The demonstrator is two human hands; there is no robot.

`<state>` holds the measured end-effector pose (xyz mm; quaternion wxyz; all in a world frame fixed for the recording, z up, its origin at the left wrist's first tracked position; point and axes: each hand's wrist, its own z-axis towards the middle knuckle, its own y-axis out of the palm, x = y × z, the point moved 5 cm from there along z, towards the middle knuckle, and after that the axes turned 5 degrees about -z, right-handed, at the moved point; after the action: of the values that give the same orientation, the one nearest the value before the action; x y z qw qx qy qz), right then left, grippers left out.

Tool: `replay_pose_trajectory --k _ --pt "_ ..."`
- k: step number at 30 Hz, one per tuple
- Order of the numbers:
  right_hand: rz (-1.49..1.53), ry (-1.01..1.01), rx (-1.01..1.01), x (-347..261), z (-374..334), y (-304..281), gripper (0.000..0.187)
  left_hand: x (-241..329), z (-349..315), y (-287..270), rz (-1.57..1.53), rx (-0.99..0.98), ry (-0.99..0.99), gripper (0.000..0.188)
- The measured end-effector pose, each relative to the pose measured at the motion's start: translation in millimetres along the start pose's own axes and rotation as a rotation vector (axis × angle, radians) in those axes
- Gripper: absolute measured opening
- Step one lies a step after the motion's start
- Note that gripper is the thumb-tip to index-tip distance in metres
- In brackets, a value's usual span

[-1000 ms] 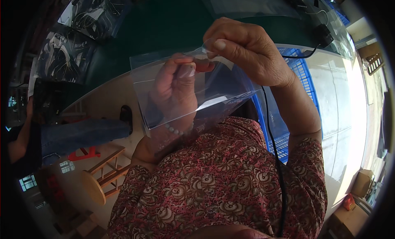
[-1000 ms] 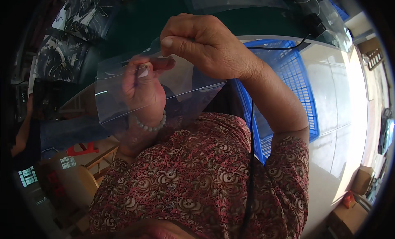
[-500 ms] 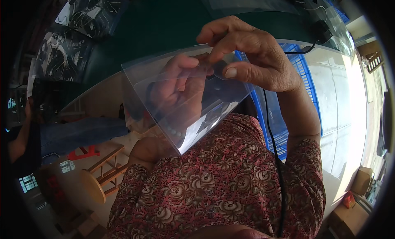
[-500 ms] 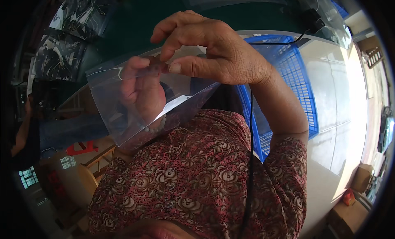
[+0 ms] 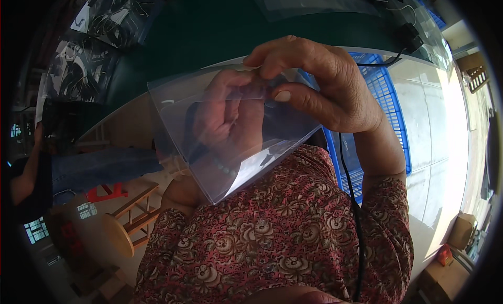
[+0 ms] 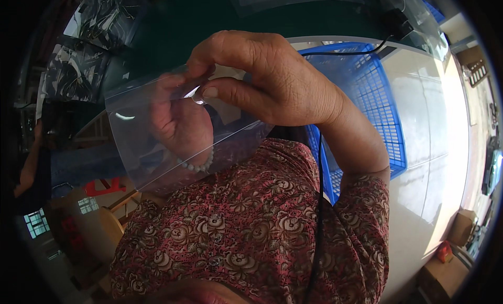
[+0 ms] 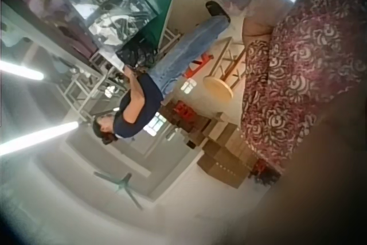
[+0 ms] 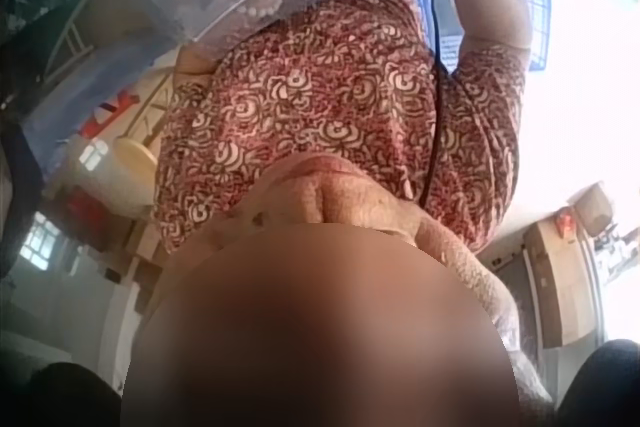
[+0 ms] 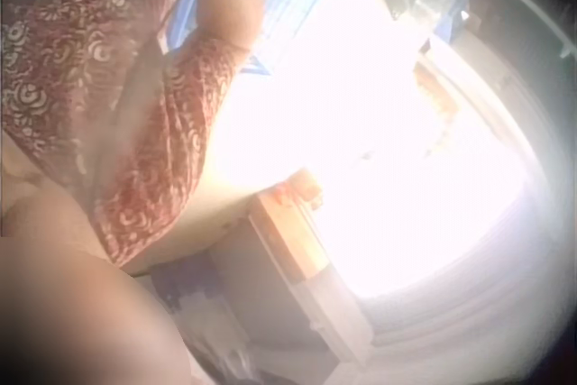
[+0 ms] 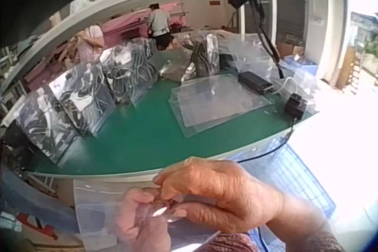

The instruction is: Assembling clear plastic packaging boxes by folding and interlocking flaps.

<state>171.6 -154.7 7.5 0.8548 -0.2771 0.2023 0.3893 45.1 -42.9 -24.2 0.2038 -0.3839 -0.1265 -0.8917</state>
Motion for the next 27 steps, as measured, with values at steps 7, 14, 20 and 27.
replay_pose_trajectory --k 7,14,20,27 --pt "-0.088 0.000 -0.015 -14.1 2.0 -5.5 0.020 0.5 3.3 8.7 -0.164 -0.046 0.038 0.032" --pt "-0.143 0.031 0.019 -18.3 3.8 -4.4 0.019 4.0 12.9 12.7 -0.405 -0.055 -0.088 0.034" --pt "-0.044 -0.057 -0.015 -9.0 1.6 -8.4 0.020 -0.9 6.0 12.8 -0.534 0.014 -0.097 0.034" --pt "-0.142 -0.080 0.076 -13.1 -37.2 -20.0 0.060 -21.9 1.3 12.0 -0.346 -0.186 -0.070 0.048"
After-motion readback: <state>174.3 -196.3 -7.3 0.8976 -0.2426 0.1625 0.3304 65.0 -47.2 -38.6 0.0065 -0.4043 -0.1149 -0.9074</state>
